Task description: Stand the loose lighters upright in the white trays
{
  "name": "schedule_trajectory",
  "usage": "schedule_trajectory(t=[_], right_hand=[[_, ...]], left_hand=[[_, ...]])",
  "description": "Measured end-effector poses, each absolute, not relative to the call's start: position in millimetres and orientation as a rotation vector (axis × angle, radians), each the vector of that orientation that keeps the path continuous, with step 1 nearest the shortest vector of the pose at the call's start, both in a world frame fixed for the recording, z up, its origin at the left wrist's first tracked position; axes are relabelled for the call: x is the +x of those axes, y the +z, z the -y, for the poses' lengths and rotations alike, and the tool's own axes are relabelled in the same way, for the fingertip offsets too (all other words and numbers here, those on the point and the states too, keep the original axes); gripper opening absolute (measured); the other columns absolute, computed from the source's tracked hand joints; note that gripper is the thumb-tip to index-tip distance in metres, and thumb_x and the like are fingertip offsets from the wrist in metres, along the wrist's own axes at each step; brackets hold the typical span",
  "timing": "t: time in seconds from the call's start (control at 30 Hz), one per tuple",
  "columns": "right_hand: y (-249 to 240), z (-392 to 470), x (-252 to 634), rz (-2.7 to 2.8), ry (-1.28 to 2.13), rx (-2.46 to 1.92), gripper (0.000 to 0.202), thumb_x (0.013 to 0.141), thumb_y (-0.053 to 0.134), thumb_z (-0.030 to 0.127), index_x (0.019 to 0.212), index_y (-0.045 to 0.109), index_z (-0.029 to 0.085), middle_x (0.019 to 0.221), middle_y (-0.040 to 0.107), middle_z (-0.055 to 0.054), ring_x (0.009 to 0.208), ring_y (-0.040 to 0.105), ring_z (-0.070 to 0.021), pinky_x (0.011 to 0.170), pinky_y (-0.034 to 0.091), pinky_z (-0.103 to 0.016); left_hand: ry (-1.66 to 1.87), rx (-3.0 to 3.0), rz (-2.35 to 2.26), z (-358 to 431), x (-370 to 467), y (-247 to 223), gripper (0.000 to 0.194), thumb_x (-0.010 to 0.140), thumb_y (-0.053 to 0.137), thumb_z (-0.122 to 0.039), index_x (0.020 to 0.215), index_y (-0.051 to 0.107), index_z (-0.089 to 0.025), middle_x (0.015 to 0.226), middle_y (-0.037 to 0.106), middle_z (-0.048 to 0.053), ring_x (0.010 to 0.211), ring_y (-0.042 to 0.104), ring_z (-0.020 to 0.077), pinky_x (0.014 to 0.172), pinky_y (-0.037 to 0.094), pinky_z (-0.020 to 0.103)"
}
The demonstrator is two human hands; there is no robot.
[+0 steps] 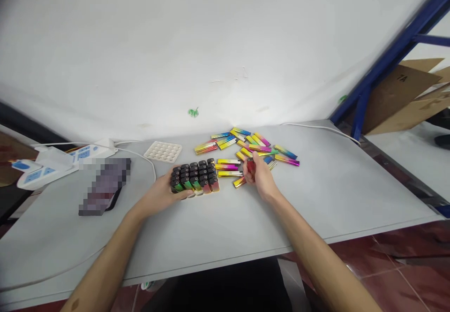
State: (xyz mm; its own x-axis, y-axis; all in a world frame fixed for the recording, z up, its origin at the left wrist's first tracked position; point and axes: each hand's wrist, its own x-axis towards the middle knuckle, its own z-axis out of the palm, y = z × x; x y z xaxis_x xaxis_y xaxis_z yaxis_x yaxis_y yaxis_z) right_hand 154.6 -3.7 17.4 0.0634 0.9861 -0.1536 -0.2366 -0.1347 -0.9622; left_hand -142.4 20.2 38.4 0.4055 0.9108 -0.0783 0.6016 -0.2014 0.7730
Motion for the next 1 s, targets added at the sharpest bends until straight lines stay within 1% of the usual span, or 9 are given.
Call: schedule_trajectory(t=[0.1, 0.17, 0.23, 0.33, 0.4, 0.5, 0.67, 0.8, 1.0], right_hand=[[20.8, 11.9, 152.3, 1.019, 1.323, -1.111, 0.062, 0.092, 0.034, 0.073, 0.076, 0.061, 0.019, 0.06, 0.043, 0.002, 0.049, 0.037, -0.011, 0.047, 0.031, -0.025], [28.0, 21.8, 148.7, 1.164, 1.248, -1.114, 0.05, 0.094, 0.041, 0.067, 0.092, 0.063, 0.021, 0.075, 0.054, -0.001, 0.064, 0.05, -0.0146, 0.06, 0.044, -0.029], [40.1, 33.5, 142.9, 1.38, 1.164, -1.198, 0.033, 0.095, 0.053, 0.055, 0.098, 0.062, 0.023, 0.088, 0.06, -0.003, 0.081, 0.056, -0.0178, 0.075, 0.048, -0.032], [63.4, 47.7, 129.8, 1.698, 0.942, -1.262, 0.022, 0.089, 0.067, 0.046, 0.094, 0.065, 0.025, 0.093, 0.061, -0.003, 0.088, 0.056, -0.0201, 0.081, 0.048, -0.035], [76.4, 52.1, 119.0, 1.856, 0.8, -1.231, 0.016, 0.089, 0.068, 0.041, 0.095, 0.069, 0.026, 0.093, 0.063, -0.003, 0.091, 0.057, -0.0206, 0.085, 0.048, -0.037], [84.2, 50.5, 102.1, 2.002, 0.68, -1.146, 0.013, 0.09, 0.068, 0.037, 0.097, 0.071, 0.026, 0.094, 0.066, -0.004, 0.09, 0.06, -0.0208, 0.08, 0.05, -0.036], [71.5, 37.0, 79.0, 2.16, 0.303, -1.116, 0.017, 0.088, 0.071, 0.035, 0.099, 0.068, 0.023, 0.088, 0.068, -0.005, 0.082, 0.058, -0.0213, 0.076, 0.047, -0.037], [56.9, 28.0, 68.5, 2.199, 0.038, -1.153, 0.016, 0.087, 0.072, 0.032, 0.097, 0.065, 0.022, 0.087, 0.071, -0.005, 0.084, 0.056, -0.0235, 0.073, 0.044, -0.036], [44.2, 25.3, 65.4, 2.236, -0.109, -1.148, 0.014, 0.09, 0.068, 0.036, 0.096, 0.065, 0.024, 0.089, 0.072, -0.005, 0.089, 0.056, -0.025, 0.078, 0.043, -0.04]], left_hand=[[0.514, 1.926, -1.293, -20.9, -143.3, 36.2, 0.069, 0.075, 0.075, -0.046, 0.135, 0.047, -0.028, 0.13, 0.065, 0.004, 0.12, 0.062, 0.0288, 0.101, 0.051, 0.044], [0.515, 1.932, -1.305, -21.2, -144.4, 33.8, 0.076, 0.075, 0.075, -0.048, 0.14, 0.042, -0.028, 0.133, 0.063, 0.006, 0.121, 0.061, 0.0295, 0.103, 0.05, 0.045], [0.517, 1.932, -1.292, -20.9, -145.4, 31.7, 0.087, 0.074, 0.075, -0.049, 0.147, 0.032, -0.028, 0.136, 0.06, 0.009, 0.123, 0.06, 0.03, 0.104, 0.048, 0.046], [0.528, 1.929, -1.269, -19.6, -145.8, 30.5, 0.102, 0.074, 0.075, -0.049, 0.154, 0.017, -0.028, 0.138, 0.058, 0.011, 0.124, 0.06, 0.0306, 0.105, 0.047, 0.047], [0.534, 1.932, -1.269, -18.5, -145.2, 31.1, 0.107, 0.073, 0.076, -0.049, 0.156, 0.012, -0.028, 0.138, 0.058, 0.012, 0.126, 0.058, 0.0312, 0.106, 0.046, 0.047], [0.539, 1.928, -1.257, -17.5, -143.9, 32.4, 0.111, 0.073, 0.077, -0.05, 0.156, 0.008, -0.027, 0.135, 0.059, 0.011, 0.124, 0.059, 0.0308, 0.105, 0.046, 0.046], [0.529, 1.948, -1.23, -18.4, -144.2, 31.4, 0.107, 0.074, 0.075, -0.051, 0.156, 0.011, -0.025, 0.128, 0.063, 0.011, 0.113, 0.065, 0.0303, 0.097, 0.051, 0.044], [0.541, 1.967, -1.219, -18.8, -145.2, 31.1, 0.105, 0.074, 0.074, -0.056, 0.156, 0.015, -0.025, 0.133, 0.06, 0.012, 0.115, 0.064, 0.0314, 0.096, 0.051, 0.044], [0.521, 1.958, -1.217, -17.3, -144.1, 34.0, 0.107, 0.074, 0.074, -0.054, 0.157, 0.012, -0.025, 0.129, 0.063, 0.011, 0.113, 0.065, 0.0318, 0.093, 0.052, 0.044]])
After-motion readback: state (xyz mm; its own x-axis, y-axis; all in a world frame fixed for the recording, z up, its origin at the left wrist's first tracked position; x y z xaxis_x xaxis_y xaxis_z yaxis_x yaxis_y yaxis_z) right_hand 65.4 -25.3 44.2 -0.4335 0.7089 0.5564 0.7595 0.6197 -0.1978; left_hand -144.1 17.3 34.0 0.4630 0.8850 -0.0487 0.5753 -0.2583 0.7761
